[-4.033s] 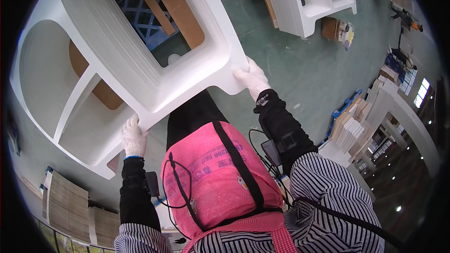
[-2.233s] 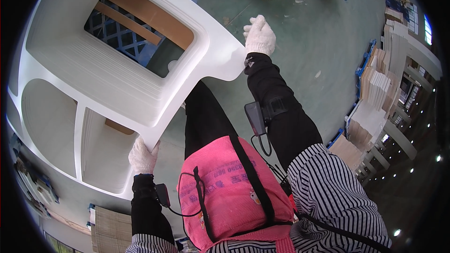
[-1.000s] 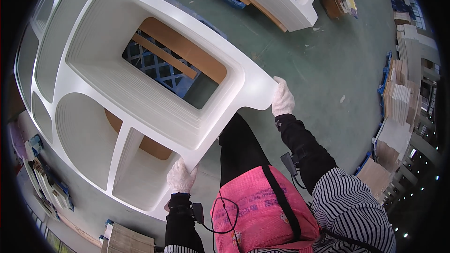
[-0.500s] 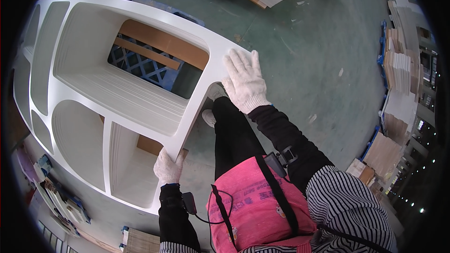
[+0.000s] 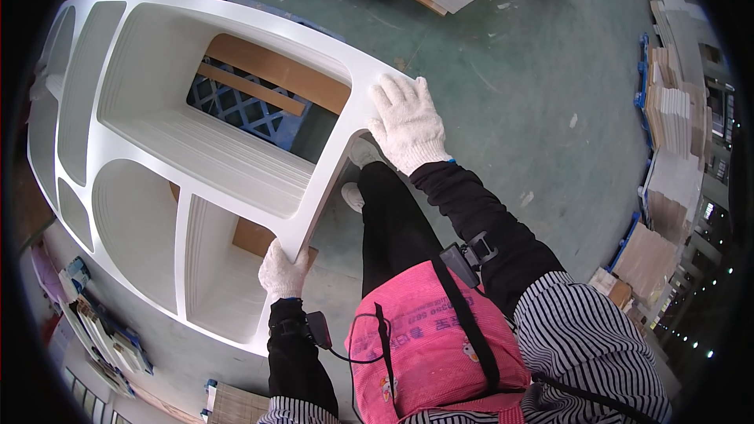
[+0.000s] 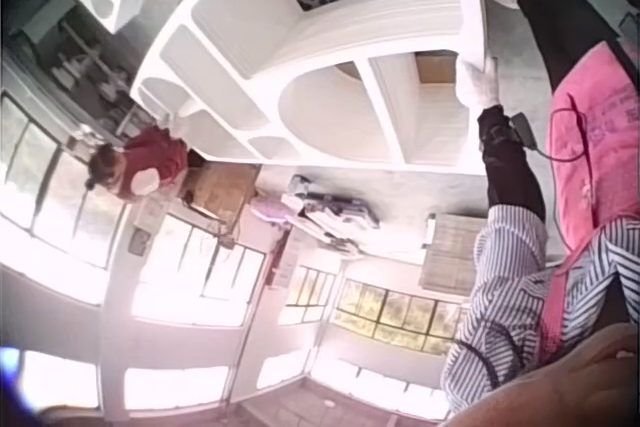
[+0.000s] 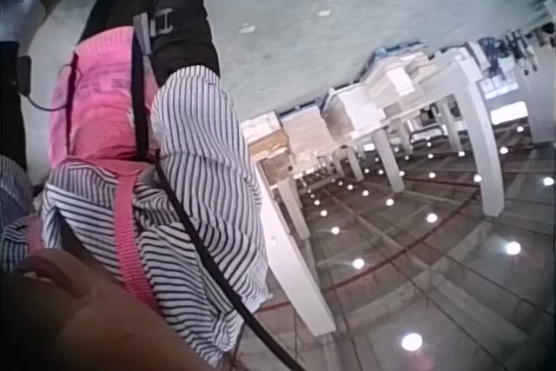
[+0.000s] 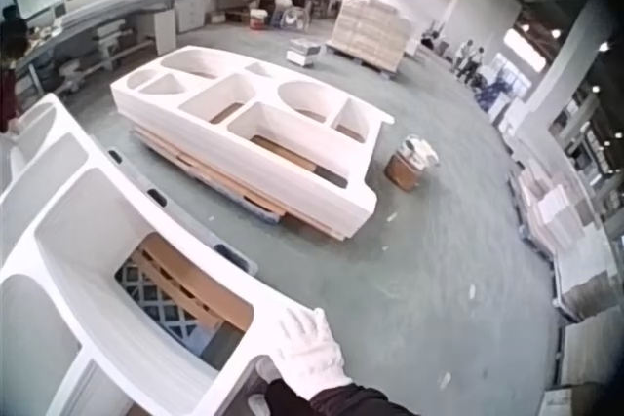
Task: Cleaning and wiping down white molded furniture parts in a factory environment.
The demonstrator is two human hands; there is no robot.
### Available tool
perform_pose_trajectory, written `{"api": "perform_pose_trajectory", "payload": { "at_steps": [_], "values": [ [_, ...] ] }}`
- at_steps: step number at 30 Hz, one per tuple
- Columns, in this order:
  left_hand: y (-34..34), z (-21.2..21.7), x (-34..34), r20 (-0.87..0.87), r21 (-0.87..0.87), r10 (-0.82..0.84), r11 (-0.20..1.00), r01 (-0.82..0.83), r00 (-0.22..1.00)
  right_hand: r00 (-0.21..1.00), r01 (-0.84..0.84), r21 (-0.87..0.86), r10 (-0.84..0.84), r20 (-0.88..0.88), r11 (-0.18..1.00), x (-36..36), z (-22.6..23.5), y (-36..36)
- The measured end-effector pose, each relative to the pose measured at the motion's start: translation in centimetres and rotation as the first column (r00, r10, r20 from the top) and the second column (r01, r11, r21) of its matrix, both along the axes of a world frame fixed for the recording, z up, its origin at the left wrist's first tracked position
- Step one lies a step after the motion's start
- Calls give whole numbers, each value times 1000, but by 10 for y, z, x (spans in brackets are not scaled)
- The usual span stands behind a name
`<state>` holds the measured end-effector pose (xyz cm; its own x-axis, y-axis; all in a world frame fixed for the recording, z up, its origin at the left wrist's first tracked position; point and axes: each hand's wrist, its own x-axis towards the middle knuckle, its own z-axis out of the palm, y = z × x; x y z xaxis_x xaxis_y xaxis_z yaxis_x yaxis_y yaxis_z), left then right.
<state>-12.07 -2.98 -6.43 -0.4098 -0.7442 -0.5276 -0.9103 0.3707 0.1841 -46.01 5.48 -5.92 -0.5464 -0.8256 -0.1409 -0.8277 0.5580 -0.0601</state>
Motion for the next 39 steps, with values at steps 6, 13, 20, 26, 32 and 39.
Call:
{"api": "perform_pose_trajectory", "payload": {
  "at_steps": [6,13,20,26,32,39],
  "values": [
    [-2,6,-2,-40,-3,1,1000,-1,999,998,-45,11,45,-43,999,-3,6,-1],
    [-3,1,6,-72,16,-22,1000,23,997,996,-85,152,86,0,985,-7,13,-3],
    [-5,-4,9,-89,-1,-34,999,34,995,985,-155,88,160,-60,984,-12,10,1],
    [-4,-4,9,-80,9,-32,999,32,996,982,-174,111,181,-60,979,-15,12,1],
    [-5,-4,9,-67,21,-23,999,25,997,981,-183,64,187,-46,981,-14,13,1],
    [-6,-4,9,-62,14,-41,999,42,997,985,-172,93,172,9,981,-14,22,-3]
  ]
}}
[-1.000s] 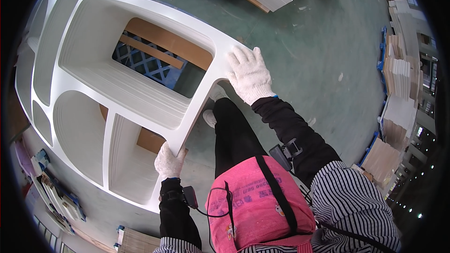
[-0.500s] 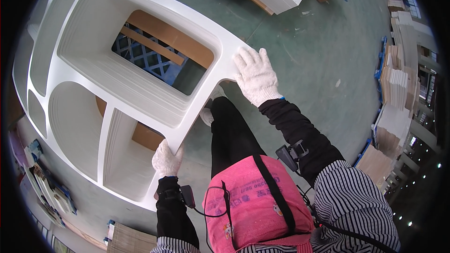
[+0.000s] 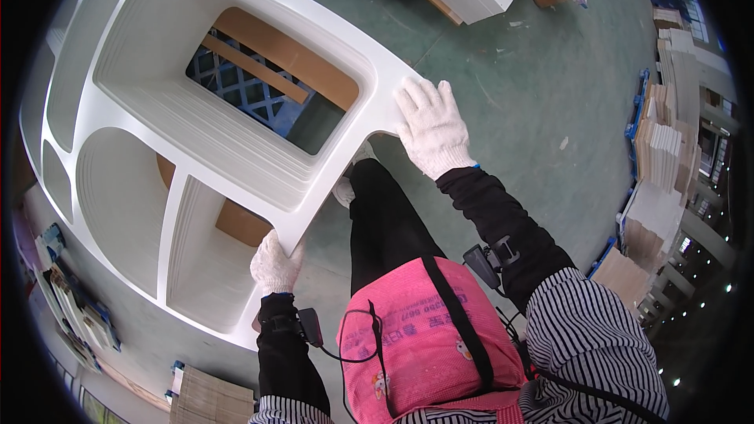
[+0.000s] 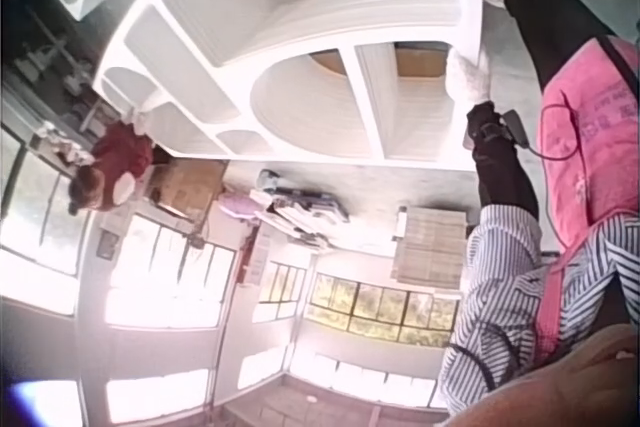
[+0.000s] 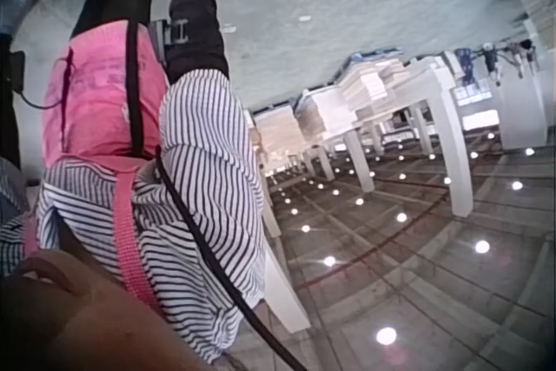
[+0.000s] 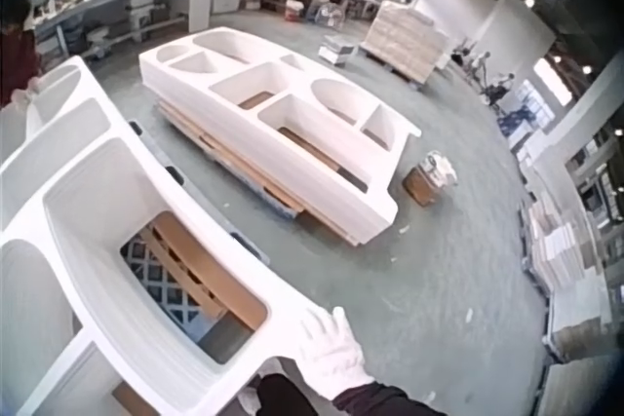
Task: Cleaning and wiping down white molded furniture parts in a factory environment.
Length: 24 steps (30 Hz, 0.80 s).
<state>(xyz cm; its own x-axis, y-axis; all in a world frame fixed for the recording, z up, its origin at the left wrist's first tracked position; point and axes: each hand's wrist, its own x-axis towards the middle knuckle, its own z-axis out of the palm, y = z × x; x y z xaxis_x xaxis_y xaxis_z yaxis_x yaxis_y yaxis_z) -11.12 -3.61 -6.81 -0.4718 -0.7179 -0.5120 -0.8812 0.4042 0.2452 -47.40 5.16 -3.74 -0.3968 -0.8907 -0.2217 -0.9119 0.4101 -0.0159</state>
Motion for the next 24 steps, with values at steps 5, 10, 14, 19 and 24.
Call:
{"api": "perform_pose_trajectory", "payload": {
  "at_steps": [5,10,14,19,24],
  "values": [
    [1,-1,-1,-24,-1,15,1000,-15,1000,999,-34,-82,31,-31,996,-2,-7,7],
    [1,-1,1,-3,0,6,1000,-6,1000,1000,-24,-57,23,-22,998,-5,-5,-2],
    [0,-1,0,-3,22,21,1000,-21,1000,999,-41,-116,39,-21,992,-4,-8,9],
    [1,-3,2,2,13,16,1000,-16,1000,999,-37,-57,35,-33,998,-5,-5,0],
    [1,-2,1,-8,30,15,999,-15,1000,998,-64,-78,61,-35,995,-7,-4,6]
  ]
}}
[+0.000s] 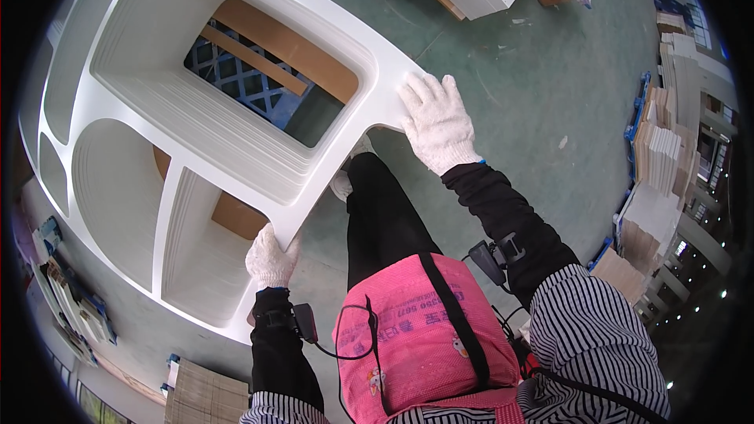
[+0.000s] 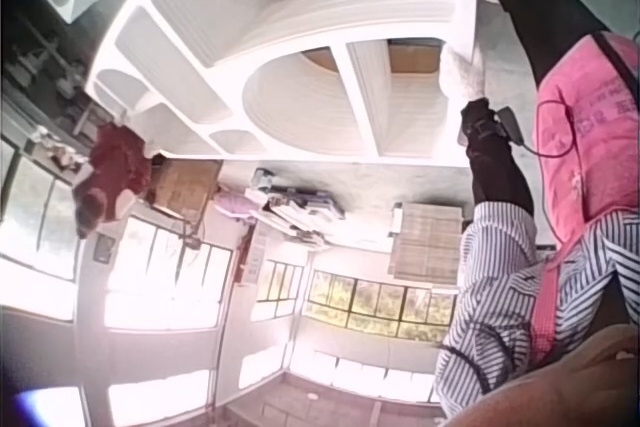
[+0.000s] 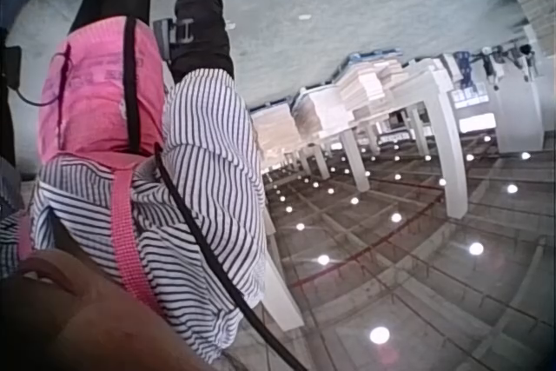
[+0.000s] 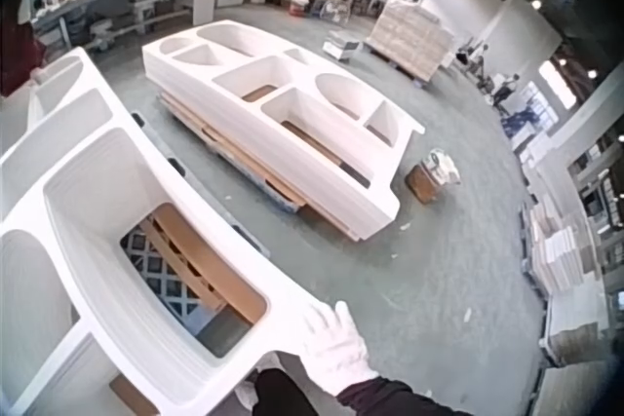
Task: Cleaning and wiping down white molded furniture parts in a factory environment.
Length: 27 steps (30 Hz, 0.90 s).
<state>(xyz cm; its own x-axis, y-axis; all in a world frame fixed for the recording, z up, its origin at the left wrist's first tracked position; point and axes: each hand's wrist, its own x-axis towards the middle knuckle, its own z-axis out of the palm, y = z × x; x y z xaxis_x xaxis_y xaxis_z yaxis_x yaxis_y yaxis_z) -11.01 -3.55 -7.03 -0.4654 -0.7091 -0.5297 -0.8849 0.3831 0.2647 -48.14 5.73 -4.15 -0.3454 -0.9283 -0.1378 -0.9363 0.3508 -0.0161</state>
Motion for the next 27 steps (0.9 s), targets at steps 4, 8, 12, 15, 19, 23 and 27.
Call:
{"api": "perform_pose_trajectory", "payload": {
  "at_steps": [4,8,12,15,19,23,27],
  "values": [
    [0,0,2,17,-12,-3,1000,3,1000,999,19,118,-23,32,993,0,7,-10],
    [0,1,-2,12,-2,3,1000,-3,1000,999,0,46,-2,43,999,-3,2,1],
    [-1,2,-1,12,-4,-5,1000,5,1000,1000,-9,62,8,19,998,-4,8,-8],
    [-1,3,-3,16,17,8,1000,-8,1000,999,-17,76,14,38,997,-7,11,-9],
    [-1,2,-1,39,18,23,1000,-23,999,948,148,124,-177,264,981,-18,12,-3],
    [-1,3,-2,33,20,19,1000,-20,999,768,569,116,-576,281,814,-41,3,-24],
    [-1,0,0,21,18,26,999,-27,999,348,468,398,-579,737,789,-69,-27,-37]
  ]
}}
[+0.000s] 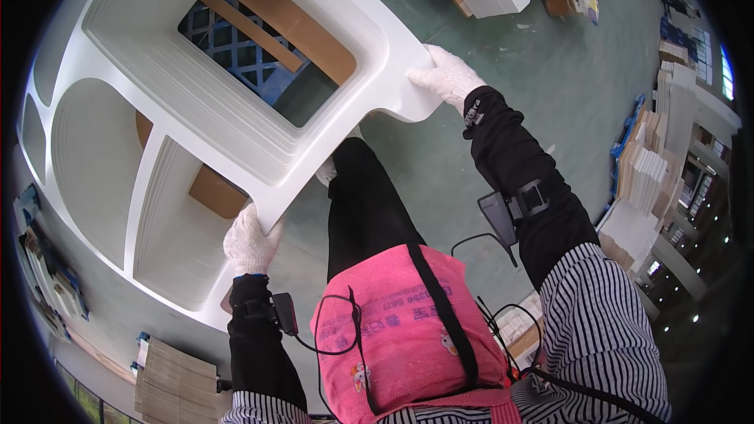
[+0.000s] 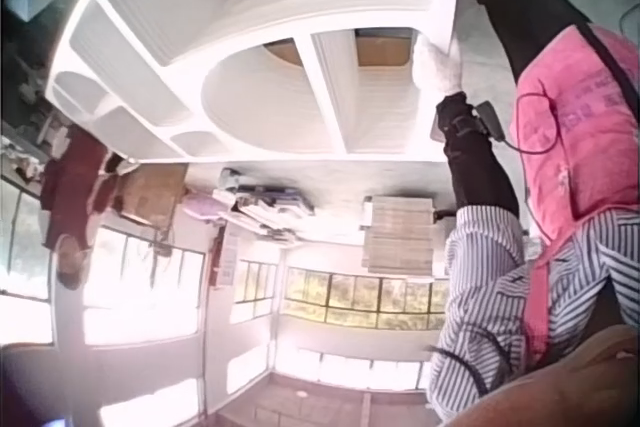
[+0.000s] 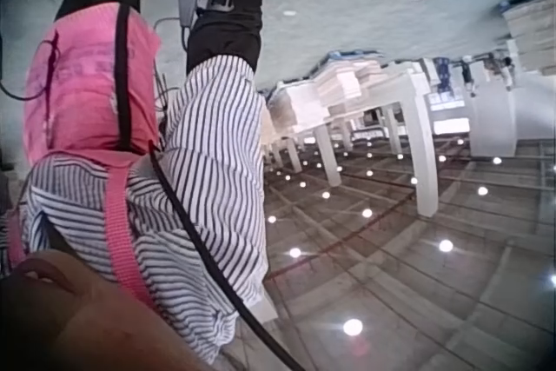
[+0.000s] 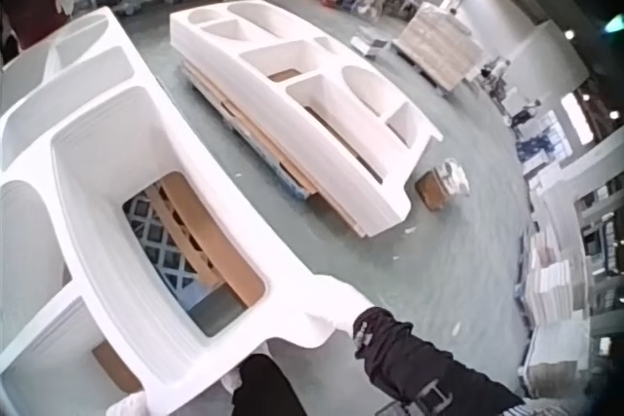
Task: Cleaning and wiping down white molded furniture parts in a factory environment.
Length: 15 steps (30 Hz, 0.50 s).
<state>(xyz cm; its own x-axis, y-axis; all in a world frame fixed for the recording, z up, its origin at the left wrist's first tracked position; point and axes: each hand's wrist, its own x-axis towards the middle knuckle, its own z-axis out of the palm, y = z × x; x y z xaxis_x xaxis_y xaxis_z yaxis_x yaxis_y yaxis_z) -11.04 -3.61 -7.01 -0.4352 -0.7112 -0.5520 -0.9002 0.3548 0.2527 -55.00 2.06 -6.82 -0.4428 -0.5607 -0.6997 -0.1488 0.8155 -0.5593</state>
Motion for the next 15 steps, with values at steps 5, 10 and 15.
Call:
{"api": "perform_pose_trajectory", "payload": {
  "at_steps": [5,10,15],
  "values": [
    [2,-1,2,-2,-1,-9,1000,9,1000,980,62,-24,-56,191,998,-8,-6,-3],
    [5,-7,8,-32,-47,-23,999,21,999,950,108,18,-109,291,994,-4,4,-12],
    [5,-8,9,-43,-35,-24,999,23,999,934,169,-23,-153,322,985,-2,9,-9]
  ]
}}
